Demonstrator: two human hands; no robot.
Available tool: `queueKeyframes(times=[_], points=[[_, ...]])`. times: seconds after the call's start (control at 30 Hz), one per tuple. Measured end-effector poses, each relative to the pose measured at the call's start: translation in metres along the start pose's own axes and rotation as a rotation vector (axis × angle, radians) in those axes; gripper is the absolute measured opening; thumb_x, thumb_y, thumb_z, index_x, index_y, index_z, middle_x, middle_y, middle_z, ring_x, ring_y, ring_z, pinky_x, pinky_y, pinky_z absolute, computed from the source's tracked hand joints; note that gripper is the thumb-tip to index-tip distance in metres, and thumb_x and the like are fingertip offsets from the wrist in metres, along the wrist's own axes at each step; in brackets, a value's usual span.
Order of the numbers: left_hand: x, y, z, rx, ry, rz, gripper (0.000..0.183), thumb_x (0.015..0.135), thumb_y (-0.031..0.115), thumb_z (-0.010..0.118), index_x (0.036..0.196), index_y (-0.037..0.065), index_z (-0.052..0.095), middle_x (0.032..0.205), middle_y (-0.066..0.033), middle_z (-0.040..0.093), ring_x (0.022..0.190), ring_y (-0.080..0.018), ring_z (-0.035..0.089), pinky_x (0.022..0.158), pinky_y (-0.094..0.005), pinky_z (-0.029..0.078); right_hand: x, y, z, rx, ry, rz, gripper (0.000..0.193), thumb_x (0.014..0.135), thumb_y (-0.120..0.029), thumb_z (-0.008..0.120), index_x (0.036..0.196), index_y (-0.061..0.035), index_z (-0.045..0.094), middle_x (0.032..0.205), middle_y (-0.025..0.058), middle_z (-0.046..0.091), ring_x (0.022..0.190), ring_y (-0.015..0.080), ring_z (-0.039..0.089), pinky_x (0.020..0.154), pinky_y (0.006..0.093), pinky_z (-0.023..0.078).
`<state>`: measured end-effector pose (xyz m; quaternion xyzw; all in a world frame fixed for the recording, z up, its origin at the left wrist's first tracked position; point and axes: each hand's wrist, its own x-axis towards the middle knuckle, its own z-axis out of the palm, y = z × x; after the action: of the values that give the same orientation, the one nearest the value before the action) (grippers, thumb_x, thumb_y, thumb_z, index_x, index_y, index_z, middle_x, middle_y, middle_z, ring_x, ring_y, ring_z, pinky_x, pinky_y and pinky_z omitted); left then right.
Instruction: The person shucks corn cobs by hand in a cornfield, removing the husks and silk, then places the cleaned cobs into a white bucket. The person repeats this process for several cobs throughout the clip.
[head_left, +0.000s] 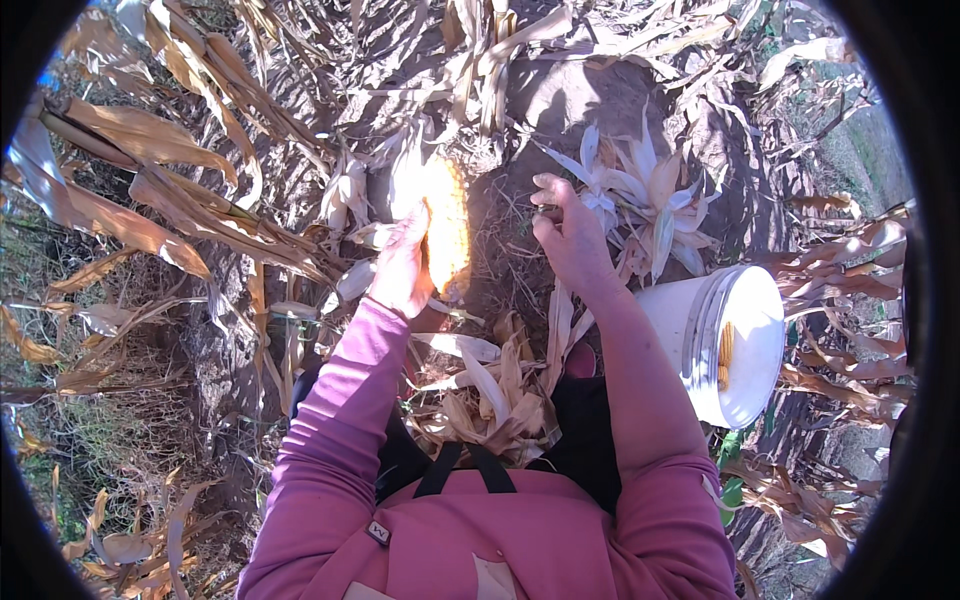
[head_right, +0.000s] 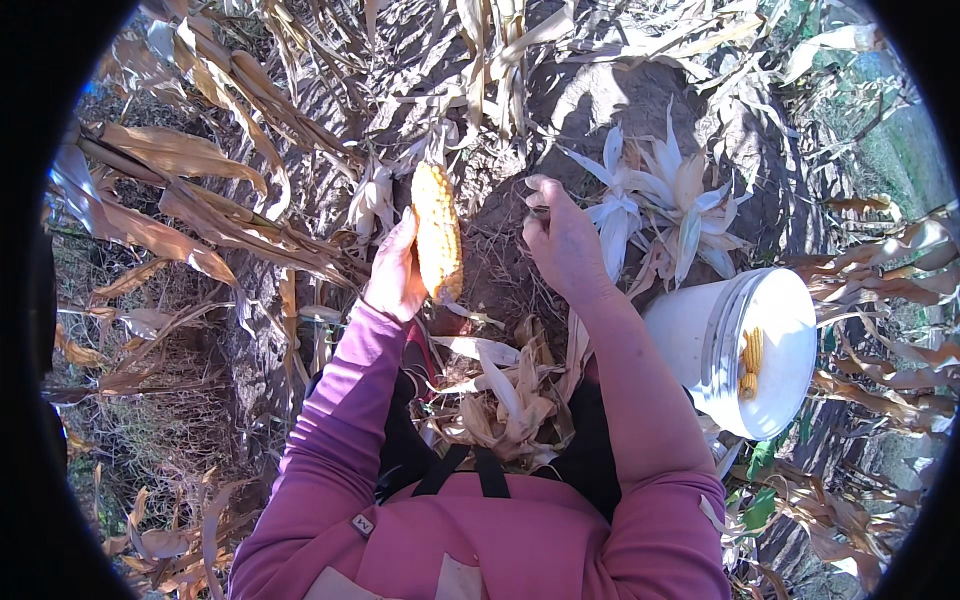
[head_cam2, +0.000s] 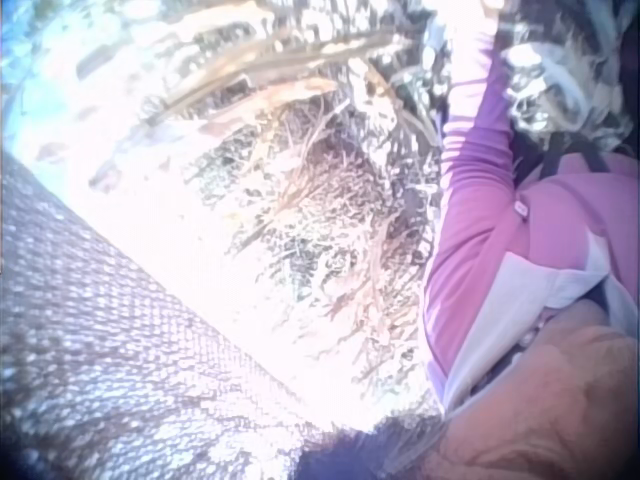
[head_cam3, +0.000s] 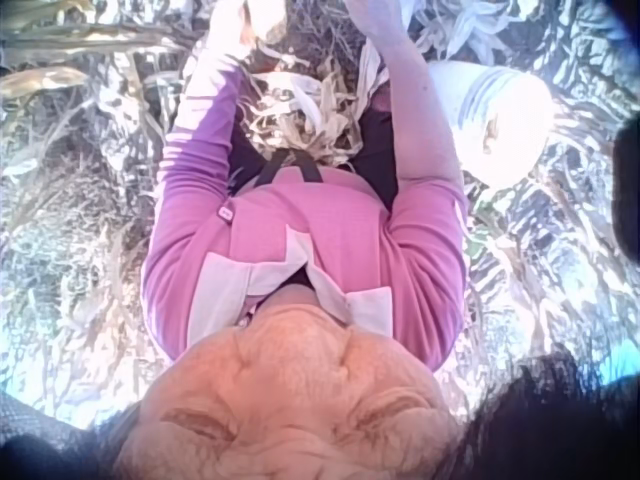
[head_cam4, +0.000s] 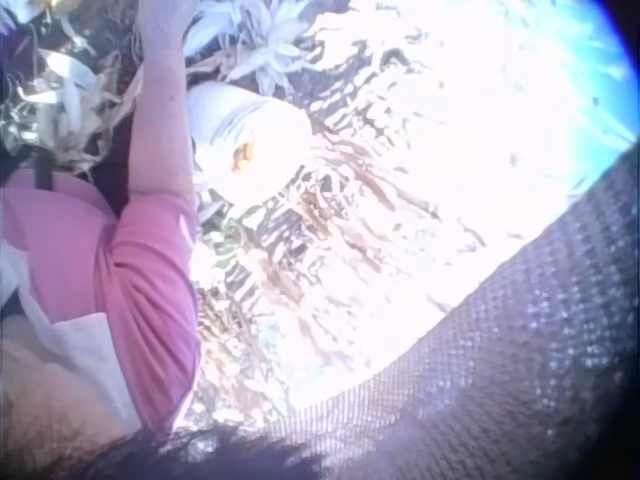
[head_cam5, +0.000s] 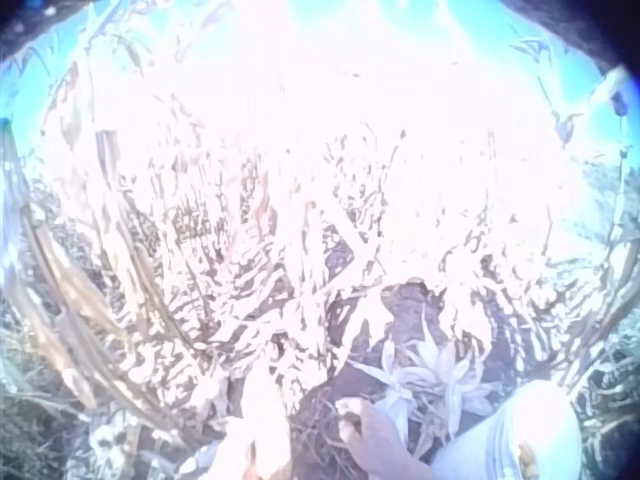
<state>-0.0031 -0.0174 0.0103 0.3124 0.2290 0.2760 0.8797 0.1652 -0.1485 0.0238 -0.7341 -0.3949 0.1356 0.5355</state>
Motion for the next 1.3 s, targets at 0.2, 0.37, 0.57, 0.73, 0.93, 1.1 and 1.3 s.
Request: queueKeyframes(times=[0.2, 0.37, 0.57, 0.73, 0.93, 1.1, 1.3], points=[[-0.001, 0.002, -0.003, -0.005, -0.017, -0.037, 0.039, 0.096, 0.032, 0.048, 0.124, 0.005, 0.051, 0.114, -0.0092, 0.061, 0.102, -0.02, 0.06, 0.089, -0.0353, 0.049, 0.005, -0.021, -0.008, -0.361, -0.327, 0.118, 0.027, 0.084, -0.014, 0.058, 0.108, -0.0024, 0.056, 0.102, 0.0131, 0.062, 0.077, 0.0263, 0.062, 0.074, 0.0341, 0.048], [0.0, -0.001, 0.005, -0.025, -0.058, 0.014, 0.035, 0.095, 0.025, 0.051, 0.124, 0.005, 0.05, 0.114, -0.0102, 0.06, 0.104, -0.0203, 0.059, 0.091, -0.0367, 0.048, -0.005, 0.0, 0.004, 0.052, -0.33, 0.101, 0.052, 0.086, -0.02, 0.064, 0.13, -0.0018, 0.043, 0.111, 0.0141, 0.058, 0.093, 0.0169, 0.06, 0.082, 0.0294, 0.047], [0.005, -0.018, 0.001, -0.036, -0.083, 0.104, 0.039, 0.092, 0.01, 0.056, 0.129, 0.006, 0.044, 0.122, -0.0074, 0.054, 0.111, -0.0182, 0.055, 0.097, -0.037, 0.045, -0.03, -0.015, 0.04, 0.07, -0.474, 0.095, 0.091, 0.076, -0.042, 0.07, 0.14, 0.0032, 0.024, 0.122, 0.0273, 0.052, 0.112, 0.0332, 0.055, 0.095, 0.0382, 0.042], [-0.001, -0.018, 0.019, 0.342, -0.27, 0.259, 0.065, 0.085, 0.002, 0.064, 0.14, 0.006, 0.03, 0.127, -0.007, 0.048, 0.113, -0.014, 0.048, 0.096, -0.0286, 0.041, -0.023, -0.02, 0.036, 0.006, -0.476, 0.201, 0.086, 0.08, -0.037, 0.066, 0.14, 0.0035, 0.02, 0.12, 0.0257, 0.052, 0.107, 0.0296, 0.057, 0.088, 0.0375, 0.045], [-0.003, 0.0, 0.016, 0.585, -0.292, 0.251, 0.074, 0.082, 0.009, 0.069, 0.141, 0.003, 0.026, 0.134, -0.0106, 0.043, 0.119, -0.0176, 0.046, 0.1, -0.031, 0.038, -0.015, -0.019, 0.023, 0.398, -0.618, 0.281, 0.08, 0.084, -0.031, 0.065, 0.141, 0.0014, 0.02, 0.12, 0.0139, 0.052, 0.107, 0.017, 0.051, 0.093, 0.0313, 0.041], [-0.001, 0.006, 0.001, 1.097, -0.162, 0.276, 0.036, 0.084, 0.017, 0.069, 0.112, 0.001, 0.053, 0.095, -0.0028, 0.061, 0.084, -0.0085, 0.055, 0.077, -0.0242, 0.045, -0.013, -0.013, 0.025, 0.42, -0.642, 0.268, 0.078, 0.084, -0.031, 0.066, 0.14, 0.0011, 0.022, 0.121, 0.0139, 0.052, 0.109, 0.0169, 0.05, 0.095, 0.0305, 0.039], [-0.009, 0.013, 0.013, 1.18, -0.149, 0.495, 0.021, 0.091, 0.022, 0.061, 0.095, 0.002, 0.058, 0.072, 0.0009, 0.055, 0.064, -0.0067, 0.045, 0.059, -0.0236, 0.04, -0.014, -0.021, 0.018, 0.186, -0.593, 0.155, 0.076, 0.084, -0.031, 0.065, 0.138, 0.0028, 0.024, 0.121, 0.0207, 0.053, 0.113, 0.0234, 0.052, 0.097, 0.0333, 0.039]])
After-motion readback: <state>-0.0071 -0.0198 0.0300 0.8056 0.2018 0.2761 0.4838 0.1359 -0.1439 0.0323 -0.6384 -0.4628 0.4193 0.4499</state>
